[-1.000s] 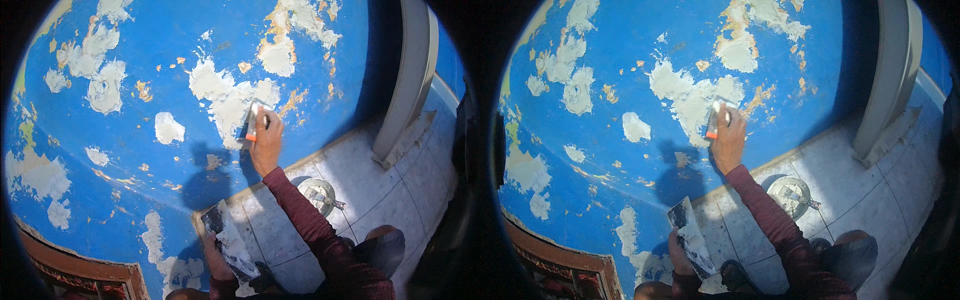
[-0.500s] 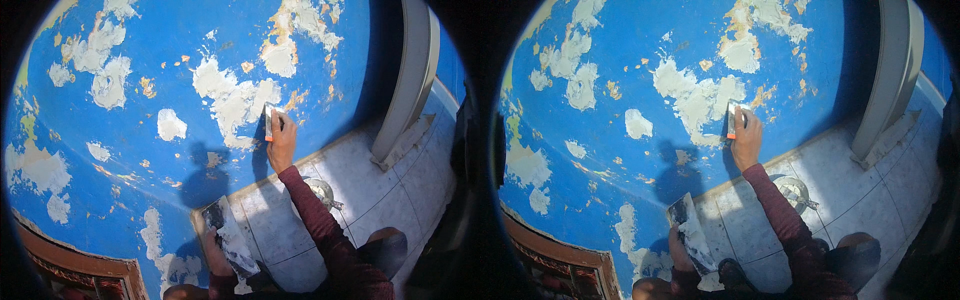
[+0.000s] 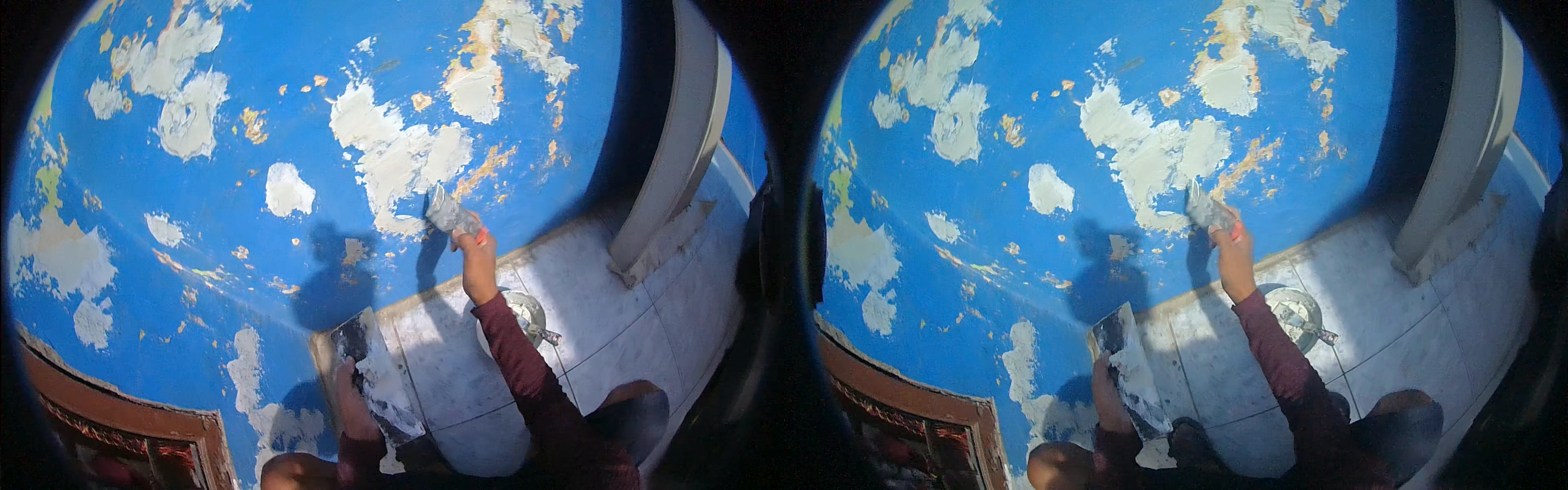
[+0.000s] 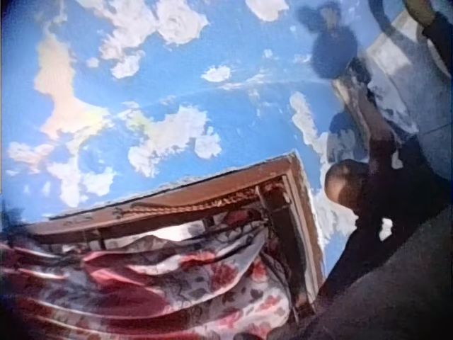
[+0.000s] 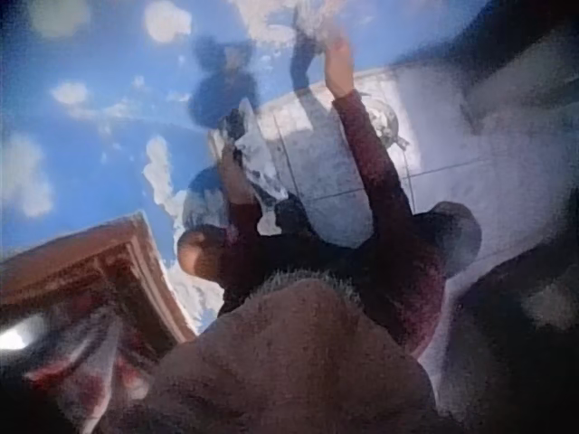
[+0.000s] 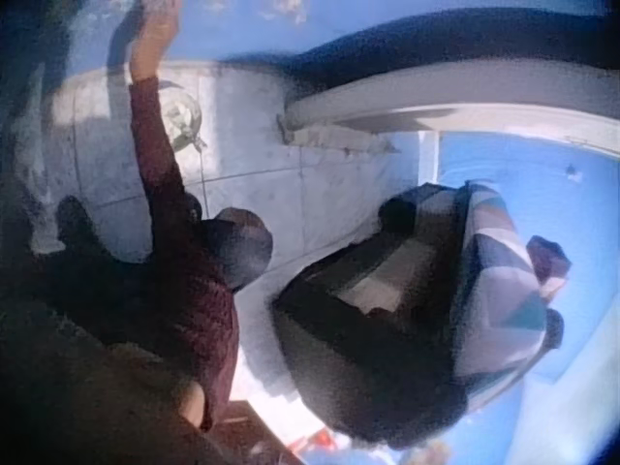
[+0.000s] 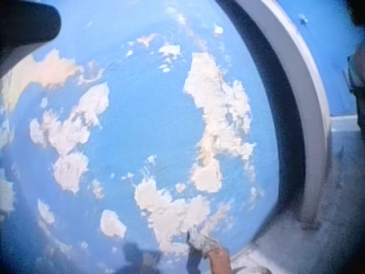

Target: The person scoops white plaster from a bucket using a trowel and applies it to a blue wall with peeling paint. They repeatedly transfer plaster from the bucket to a larger trowel and smooth it onto the wall surface.

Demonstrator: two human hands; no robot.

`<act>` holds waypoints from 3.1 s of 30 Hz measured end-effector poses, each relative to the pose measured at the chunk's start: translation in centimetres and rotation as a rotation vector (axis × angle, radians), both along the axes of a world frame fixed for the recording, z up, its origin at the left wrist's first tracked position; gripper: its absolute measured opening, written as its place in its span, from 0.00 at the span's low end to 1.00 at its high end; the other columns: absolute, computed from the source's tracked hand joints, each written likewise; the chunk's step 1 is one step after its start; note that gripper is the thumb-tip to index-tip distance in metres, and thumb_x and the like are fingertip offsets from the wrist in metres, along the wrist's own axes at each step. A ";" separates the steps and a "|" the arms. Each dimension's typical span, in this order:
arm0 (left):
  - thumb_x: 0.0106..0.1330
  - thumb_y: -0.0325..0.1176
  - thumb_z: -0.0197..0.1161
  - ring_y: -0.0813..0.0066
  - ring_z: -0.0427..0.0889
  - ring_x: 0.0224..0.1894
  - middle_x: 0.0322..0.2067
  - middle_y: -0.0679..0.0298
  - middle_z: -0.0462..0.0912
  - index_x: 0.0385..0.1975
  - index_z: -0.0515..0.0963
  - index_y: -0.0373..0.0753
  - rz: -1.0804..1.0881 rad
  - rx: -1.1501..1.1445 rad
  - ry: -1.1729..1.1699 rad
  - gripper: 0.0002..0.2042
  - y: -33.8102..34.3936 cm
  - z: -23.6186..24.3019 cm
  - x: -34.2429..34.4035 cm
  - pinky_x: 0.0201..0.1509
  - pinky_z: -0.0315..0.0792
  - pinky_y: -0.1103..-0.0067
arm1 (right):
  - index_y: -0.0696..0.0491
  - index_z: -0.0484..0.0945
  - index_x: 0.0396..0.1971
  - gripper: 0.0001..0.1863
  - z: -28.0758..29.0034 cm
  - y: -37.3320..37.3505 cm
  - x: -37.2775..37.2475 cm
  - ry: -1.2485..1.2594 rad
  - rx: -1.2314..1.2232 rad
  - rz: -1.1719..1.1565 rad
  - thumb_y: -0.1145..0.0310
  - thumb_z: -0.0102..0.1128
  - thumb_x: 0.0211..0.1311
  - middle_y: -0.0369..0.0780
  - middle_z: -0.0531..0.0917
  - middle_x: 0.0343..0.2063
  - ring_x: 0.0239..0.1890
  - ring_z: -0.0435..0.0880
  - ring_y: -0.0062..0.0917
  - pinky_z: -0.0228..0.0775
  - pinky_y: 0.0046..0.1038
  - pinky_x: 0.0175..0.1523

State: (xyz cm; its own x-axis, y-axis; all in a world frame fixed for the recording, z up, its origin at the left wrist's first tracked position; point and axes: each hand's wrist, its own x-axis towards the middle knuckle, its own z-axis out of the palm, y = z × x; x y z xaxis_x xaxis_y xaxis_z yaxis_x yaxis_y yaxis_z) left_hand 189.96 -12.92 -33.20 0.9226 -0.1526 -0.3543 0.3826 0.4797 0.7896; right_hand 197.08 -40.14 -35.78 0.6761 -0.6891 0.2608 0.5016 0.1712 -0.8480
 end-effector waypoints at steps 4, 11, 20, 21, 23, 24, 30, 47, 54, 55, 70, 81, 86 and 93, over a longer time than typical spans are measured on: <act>0.69 0.40 0.54 0.76 0.81 0.39 0.37 0.67 0.81 0.42 0.78 0.39 -0.007 -0.042 -0.017 0.13 -0.5 -0.7 0.7 0.44 0.75 0.77 | 0.66 0.74 0.42 0.13 1.2 0.5 -2.0 -0.295 0.432 0.405 0.78 0.49 0.58 0.45 0.81 0.37 0.31 0.80 0.29 0.71 0.30 0.37; 0.70 0.40 0.52 0.77 0.81 0.36 0.36 0.67 0.81 0.42 0.77 0.37 -0.036 -0.099 -0.027 0.14 -2.3 0.4 2.0 0.42 0.75 0.79 | 0.63 0.81 0.42 0.14 1.6 2.6 -5.2 -0.063 -0.146 0.462 0.74 0.53 0.59 0.48 0.81 0.47 0.49 0.80 0.34 0.73 0.32 0.52; 0.72 0.38 0.48 0.78 0.81 0.36 0.35 0.65 0.81 0.39 0.77 0.36 -0.067 -0.238 -0.104 0.14 -2.8 2.7 2.8 0.41 0.75 0.80 | 0.44 0.80 0.52 0.24 2.2 6.7 -6.9 -0.244 -0.926 0.272 0.79 0.64 0.53 0.42 0.76 0.57 0.62 0.70 0.41 0.66 0.40 0.62; 0.72 0.38 0.48 0.78 0.81 0.35 0.35 0.65 0.81 0.39 0.77 0.36 -0.032 -0.185 -0.145 0.13 -2.8 2.6 2.9 0.41 0.75 0.80 | 0.44 0.80 0.51 0.25 1.6 7.2 -7.1 -0.242 -0.866 0.279 0.79 0.66 0.50 0.40 0.76 0.57 0.62 0.70 0.42 0.66 0.41 0.62; 0.72 0.38 0.48 0.79 0.81 0.35 0.35 0.65 0.81 0.39 0.77 0.35 -0.013 -0.107 -0.188 0.14 -2.8 3.0 2.5 0.41 0.75 0.81 | 0.44 0.81 0.51 0.25 0.9 7.1 -7.2 -0.246 -0.879 0.263 0.79 0.65 0.50 0.40 0.76 0.57 0.62 0.70 0.42 0.66 0.41 0.63; 0.72 0.38 0.48 0.79 0.81 0.35 0.35 0.65 0.81 0.39 0.78 0.35 -0.014 -0.070 -0.207 0.14 -2.9 3.3 2.2 0.41 0.75 0.81 | 0.45 0.81 0.50 0.25 0.7 6.9 -7.4 -0.244 -0.888 0.247 0.80 0.65 0.50 0.40 0.76 0.57 0.62 0.70 0.42 0.65 0.41 0.63; 0.71 0.38 0.50 0.80 0.80 0.34 0.33 0.67 0.80 0.39 0.77 0.35 0.018 -0.032 -0.219 0.13 -2.2 2.5 3.1 0.39 0.74 0.81 | 0.45 0.80 0.50 0.19 -0.8 5.7 -7.5 -0.192 -0.913 0.276 0.74 0.61 0.58 0.40 0.76 0.57 0.61 0.71 0.42 0.64 0.41 0.63; 0.72 0.44 0.49 0.70 0.83 0.36 0.37 0.62 0.82 0.48 0.74 0.37 -0.003 -0.343 -0.055 0.17 -3.5 0.8 3.3 0.41 0.79 0.72 | 0.59 0.75 0.45 0.13 3.7 0.3 -4.2 0.337 0.218 0.545 0.71 0.55 0.62 0.39 0.83 0.39 0.39 0.84 0.23 0.78 0.24 0.41; 0.72 0.42 0.52 0.71 0.82 0.43 0.41 0.61 0.81 0.48 0.74 0.38 -0.053 -0.327 -0.026 0.15 -4.5 -5.4 3.7 0.49 0.75 0.72 | 0.55 0.75 0.46 0.16 3.0 -8.5 -6.4 0.836 -0.209 0.621 0.67 0.62 0.59 0.36 0.81 0.36 0.34 0.82 0.21 0.80 0.26 0.36; 0.71 0.41 0.54 0.75 0.81 0.42 0.40 0.65 0.81 0.47 0.74 0.38 -0.056 -0.273 -0.018 0.14 -4.6 -6.9 4.0 0.47 0.74 0.76 | 0.54 0.75 0.47 0.16 2.1 -8.9 -7.3 0.860 -0.190 0.621 0.66 0.62 0.59 0.35 0.80 0.35 0.34 0.80 0.20 0.79 0.26 0.36; 0.65 0.48 0.64 0.76 0.73 0.40 0.49 0.66 0.74 0.61 0.66 0.39 -0.447 0.339 0.114 0.29 -8.1 -20.7 4.0 0.42 0.72 0.74 | 0.56 0.80 0.43 0.15 -13.6 -16.9 -20.4 1.080 -0.261 0.501 0.70 0.51 0.57 0.38 0.80 0.33 0.31 0.78 0.23 0.76 0.31 0.34; 0.64 0.40 0.64 0.72 0.78 0.46 0.48 0.57 0.80 0.55 0.72 0.28 -0.336 0.464 -0.028 0.25 -16.5 -28.8 2.9 0.48 0.73 0.76 | 0.56 0.84 0.31 0.18 -19.8 -16.6 -22.4 1.157 -0.893 0.473 0.56 0.56 0.59 0.41 0.83 0.24 0.26 0.78 0.27 0.71 0.31 0.36; 0.62 0.41 0.67 0.73 0.79 0.45 0.46 0.56 0.81 0.54 0.73 0.27 -0.248 0.279 0.076 0.27 -14.6 -33.5 3.7 0.52 0.71 0.77 | 0.58 0.85 0.31 0.23 -18.0 -14.2 -20.3 1.295 -0.940 0.826 0.51 0.58 0.61 0.44 0.85 0.26 0.30 0.83 0.28 0.73 0.30 0.39; 0.63 0.44 0.66 0.76 0.78 0.43 0.42 0.64 0.82 0.49 0.78 0.33 -0.268 0.248 0.138 0.22 -18.6 -30.2 2.1 0.48 0.71 0.76 | 0.57 0.83 0.27 0.21 -15.7 -17.2 -24.1 1.232 -0.527 0.777 0.52 0.59 0.63 0.37 0.80 0.22 0.26 0.75 0.21 0.66 0.27 0.35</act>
State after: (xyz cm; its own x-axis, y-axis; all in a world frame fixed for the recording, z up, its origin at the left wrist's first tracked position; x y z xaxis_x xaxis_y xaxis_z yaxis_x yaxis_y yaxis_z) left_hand 192.02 -31.49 -63.39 0.8028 -0.2757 -0.5287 0.5792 0.1499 0.8013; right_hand 173.02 -57.30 -51.47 0.7831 -0.0907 -0.6153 -0.5963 -0.3906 -0.7013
